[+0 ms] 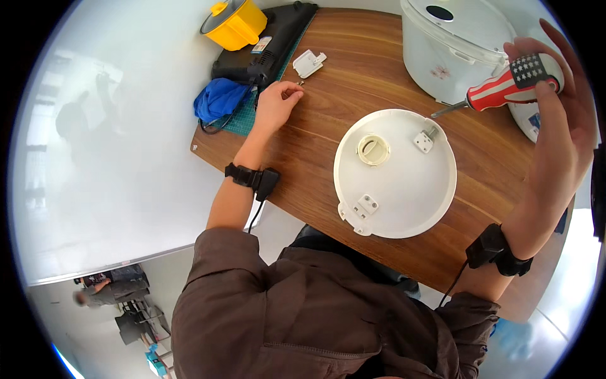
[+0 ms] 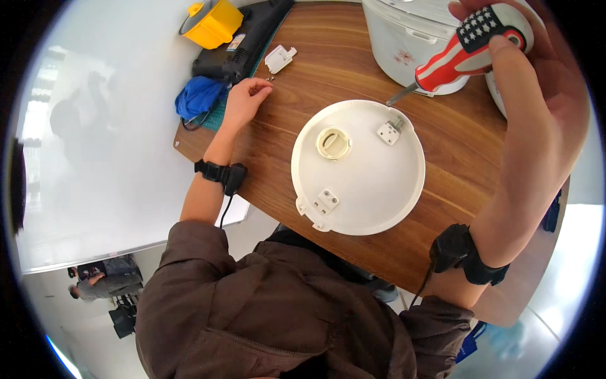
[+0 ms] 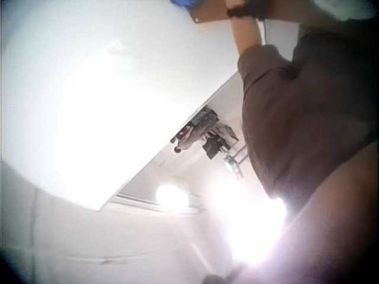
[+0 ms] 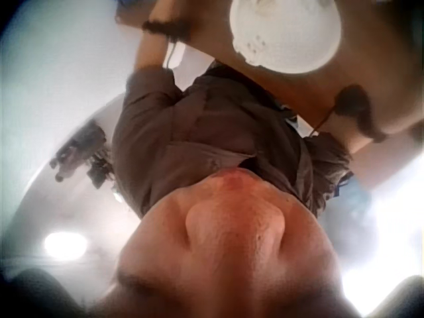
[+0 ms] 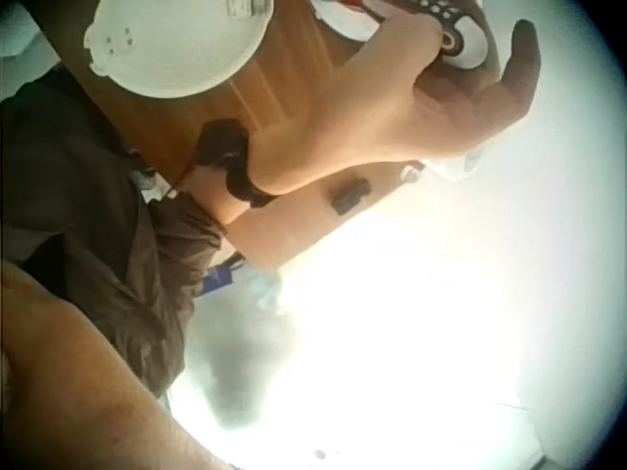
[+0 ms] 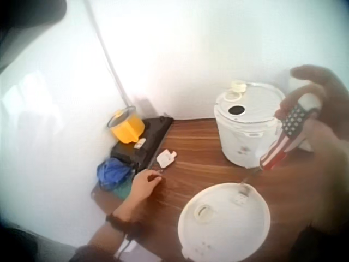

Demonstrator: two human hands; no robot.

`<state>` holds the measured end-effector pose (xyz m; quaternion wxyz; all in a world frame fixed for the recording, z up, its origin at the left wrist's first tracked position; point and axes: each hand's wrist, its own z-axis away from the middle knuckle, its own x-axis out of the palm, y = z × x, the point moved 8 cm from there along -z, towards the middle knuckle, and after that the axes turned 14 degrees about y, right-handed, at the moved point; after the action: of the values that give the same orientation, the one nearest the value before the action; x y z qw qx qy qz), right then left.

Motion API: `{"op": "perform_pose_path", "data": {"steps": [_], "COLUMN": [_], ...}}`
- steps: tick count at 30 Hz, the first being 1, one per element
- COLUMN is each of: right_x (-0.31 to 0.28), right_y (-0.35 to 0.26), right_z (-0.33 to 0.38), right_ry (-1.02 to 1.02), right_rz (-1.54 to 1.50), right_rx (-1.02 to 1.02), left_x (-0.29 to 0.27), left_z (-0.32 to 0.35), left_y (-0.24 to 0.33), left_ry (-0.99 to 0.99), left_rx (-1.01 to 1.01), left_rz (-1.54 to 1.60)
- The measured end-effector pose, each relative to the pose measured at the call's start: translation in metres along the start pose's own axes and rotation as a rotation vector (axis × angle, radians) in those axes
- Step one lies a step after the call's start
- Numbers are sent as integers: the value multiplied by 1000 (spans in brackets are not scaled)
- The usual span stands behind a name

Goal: The person disassembles a white rice cooker on a wooden table. They open the lid, remove the inner pot, and use a screwdriver to unscrew and separate the lid components.

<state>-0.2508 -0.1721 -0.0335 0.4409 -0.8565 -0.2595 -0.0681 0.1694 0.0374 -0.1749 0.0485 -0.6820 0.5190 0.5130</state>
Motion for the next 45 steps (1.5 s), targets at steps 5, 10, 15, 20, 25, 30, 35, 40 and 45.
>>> {"op": "perform_pose_path", "data": {"steps": [5,10,15,20,25,30,35,40,45], "right_x": [-2,-7,-12,14,46,87,96,102,106], "right_y": [-6,-9,-15,-19,-23,-14,-10,0,-10], "right_z": [-3,3,8,18,37,57,58,60,62], "right_ry": [-1,-13,-34,-183,-334,-489,-514,-524,-541], "right_rz": [-6,-13,9,-37,-1,49,131,273,320], "right_rx": [-11,-27,-75,-61,17,101,124,125,153], "left_x": [-5,-43,-38,-24,-8,-1,13,23,23], "left_z": [-2,9,72,145,151,138,125,122,115], "left_y": [12,46,134,175,179,172,179,189,190], "left_ry": [84,315,-319,-584,-544,-432,-381,-432,-469], "left_rx": [179,185,253,601,719,693,763,840,861], "left_rz": [-6,145,482,419,342,355,396,451,550]}}
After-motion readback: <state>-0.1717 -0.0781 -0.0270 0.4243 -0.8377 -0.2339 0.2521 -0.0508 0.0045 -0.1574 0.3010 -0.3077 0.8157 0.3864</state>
